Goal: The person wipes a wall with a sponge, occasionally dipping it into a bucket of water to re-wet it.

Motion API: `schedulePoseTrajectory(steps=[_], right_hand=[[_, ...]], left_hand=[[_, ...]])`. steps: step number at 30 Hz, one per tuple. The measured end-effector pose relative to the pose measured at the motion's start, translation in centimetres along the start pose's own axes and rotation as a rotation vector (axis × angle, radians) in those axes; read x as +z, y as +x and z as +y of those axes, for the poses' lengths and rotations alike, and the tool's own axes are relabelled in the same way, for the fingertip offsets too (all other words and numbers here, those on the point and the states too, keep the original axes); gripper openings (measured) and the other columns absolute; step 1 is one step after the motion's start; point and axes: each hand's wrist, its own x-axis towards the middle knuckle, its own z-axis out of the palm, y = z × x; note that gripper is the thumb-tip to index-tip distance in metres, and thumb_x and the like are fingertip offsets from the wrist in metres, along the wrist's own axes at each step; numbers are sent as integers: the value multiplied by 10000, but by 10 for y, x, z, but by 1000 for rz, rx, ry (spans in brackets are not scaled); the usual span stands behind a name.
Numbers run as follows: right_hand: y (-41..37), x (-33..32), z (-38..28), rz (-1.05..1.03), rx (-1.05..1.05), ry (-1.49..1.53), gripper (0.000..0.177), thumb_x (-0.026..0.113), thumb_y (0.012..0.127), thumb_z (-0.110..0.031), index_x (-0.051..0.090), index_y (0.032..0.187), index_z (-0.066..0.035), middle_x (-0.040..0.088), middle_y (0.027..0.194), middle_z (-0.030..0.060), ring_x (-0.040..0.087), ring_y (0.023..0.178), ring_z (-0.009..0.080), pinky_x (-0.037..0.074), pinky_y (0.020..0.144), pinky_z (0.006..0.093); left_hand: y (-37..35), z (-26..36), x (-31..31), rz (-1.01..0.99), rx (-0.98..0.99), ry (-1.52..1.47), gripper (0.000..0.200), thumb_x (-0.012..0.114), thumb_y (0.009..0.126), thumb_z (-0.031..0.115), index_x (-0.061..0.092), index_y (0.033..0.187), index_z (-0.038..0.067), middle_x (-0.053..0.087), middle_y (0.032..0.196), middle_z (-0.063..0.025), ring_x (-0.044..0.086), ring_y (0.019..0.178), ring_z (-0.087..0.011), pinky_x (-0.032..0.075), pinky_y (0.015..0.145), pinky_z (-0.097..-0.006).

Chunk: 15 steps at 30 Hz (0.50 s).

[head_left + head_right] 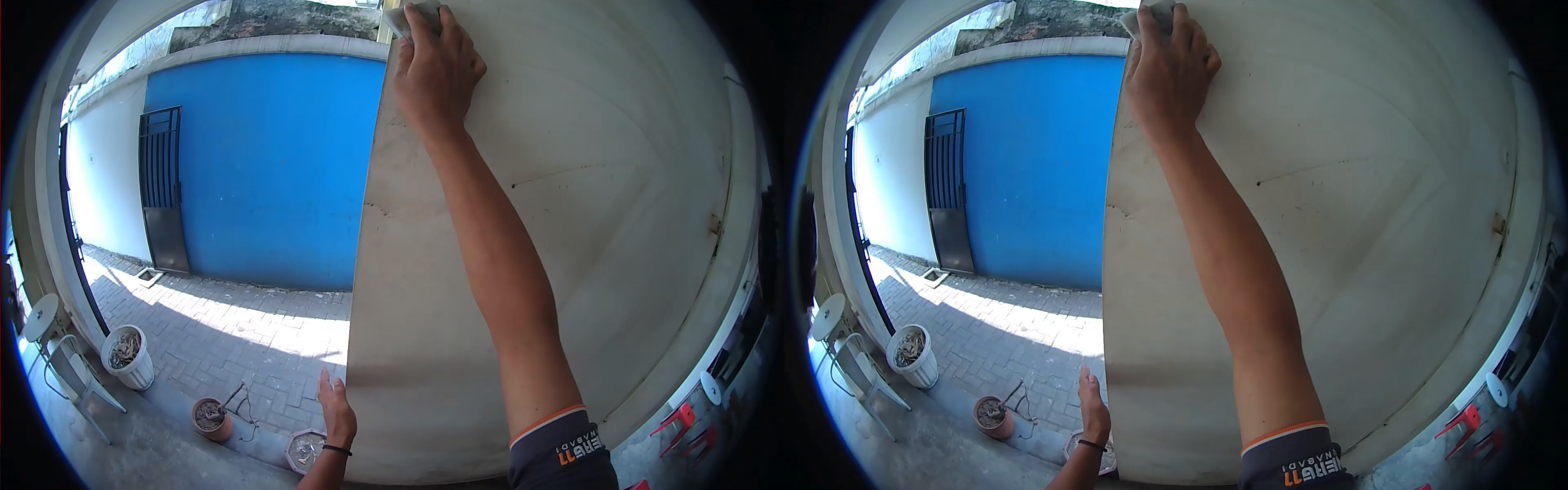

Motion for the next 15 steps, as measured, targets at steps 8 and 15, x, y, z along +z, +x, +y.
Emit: schedulePoseTrajectory(steps=[8,15], right_hand=[[0,-79,105,19,90,-78,431,527,978,-232,470,1399,-161,422,1452,163,408,1332,355,310,1053,564],[-56,-191,303,71,605,-350,517,518,971,-298,399,1459,-172,330,1498,190,337,1372,371,240,1080,590]], left_hand=[[23,8,20,-1,97,-100,635,325,1049,396,280,1477,-70,292,1534,-242,280,1421,-351,205,1170,-397],[43,-15,61,-55,30,-648,610,281,1049,463,380,1431,-2,445,1400,-143,425,1291,-253,344,1079,-372]])
